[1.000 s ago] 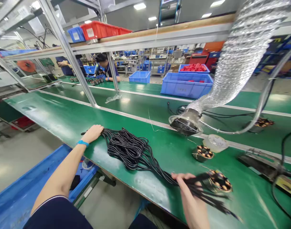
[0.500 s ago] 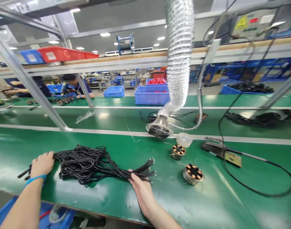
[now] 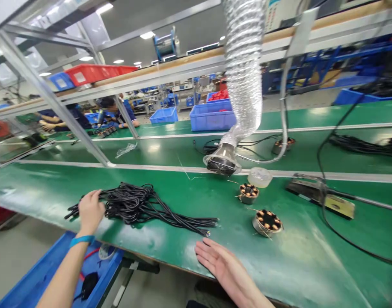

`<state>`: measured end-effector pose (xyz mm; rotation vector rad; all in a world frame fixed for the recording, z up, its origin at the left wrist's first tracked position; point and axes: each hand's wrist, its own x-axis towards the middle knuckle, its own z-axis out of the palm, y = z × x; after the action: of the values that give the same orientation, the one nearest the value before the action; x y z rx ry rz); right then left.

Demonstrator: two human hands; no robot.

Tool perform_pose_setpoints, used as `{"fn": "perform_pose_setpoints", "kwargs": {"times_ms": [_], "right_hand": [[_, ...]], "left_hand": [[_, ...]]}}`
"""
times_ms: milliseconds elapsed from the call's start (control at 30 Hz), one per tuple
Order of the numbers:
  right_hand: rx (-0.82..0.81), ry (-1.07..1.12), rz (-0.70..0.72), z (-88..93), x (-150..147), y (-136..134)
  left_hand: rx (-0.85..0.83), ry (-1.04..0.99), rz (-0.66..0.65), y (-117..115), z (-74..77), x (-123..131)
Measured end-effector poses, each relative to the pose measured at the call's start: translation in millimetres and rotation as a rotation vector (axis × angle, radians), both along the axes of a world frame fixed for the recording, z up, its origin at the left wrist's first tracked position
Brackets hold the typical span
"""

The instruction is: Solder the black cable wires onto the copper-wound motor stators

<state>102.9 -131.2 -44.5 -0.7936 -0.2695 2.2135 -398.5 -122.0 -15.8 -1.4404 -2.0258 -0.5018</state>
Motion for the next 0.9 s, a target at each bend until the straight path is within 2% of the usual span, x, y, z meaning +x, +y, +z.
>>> {"fn": "perform_pose_setpoints", "kwargs": {"times_ms": [67, 133, 167, 233, 300, 433, 533, 667, 800, 900], "right_hand": [[0.028, -0.038, 0.008, -0.3, 9.9, -1.8], [0.073, -0.092, 0.010, -1.2, 16.4, -3.6], [0.097, -0.125, 0.012, -1.9, 19.4, -4.8], [0.139, -0.192, 0.015, -3.1, 26.9, -8.3], [0.176, -0.241, -0.005, -3.3, 37.0, -13.5], [0.219, -0.269, -0.132, 1.0, 56.9, -28.4], [0.252, -0.265, -0.216, 4.2, 62.7, -37.1], [0.316, -0.248, -0.240, 0.6, 62.5, -41.1], [0.399, -0.195, -0.241, -7.3, 62.5, -44.8], [0.456, -0.156, -0.216, -12.5, 64.7, -47.1]], "left_hand": [[0.050, 0.004, -0.220, -1.0, 0.0, 53.9], [-0.089, 0.052, -0.473, 2.3, -3.8, 106.4], [-0.169, 0.080, -0.546, 5.3, -5.9, 129.0], [-0.247, 0.103, -0.567, 12.1, -8.9, 163.3], [-0.272, 0.100, -0.553, 18.3, -10.1, 183.4], [-0.242, 0.028, -0.585, 29.6, -13.5, 203.3], [-0.246, -0.043, -0.620, 38.4, -21.9, 215.4], [-0.284, -0.156, -0.643, 46.2, -36.2, 220.6], [-0.258, -0.318, -0.585, 62.1, -48.4, 211.4], [-0.324, -0.271, -0.588, 78.8, -52.1, 215.1]]}}
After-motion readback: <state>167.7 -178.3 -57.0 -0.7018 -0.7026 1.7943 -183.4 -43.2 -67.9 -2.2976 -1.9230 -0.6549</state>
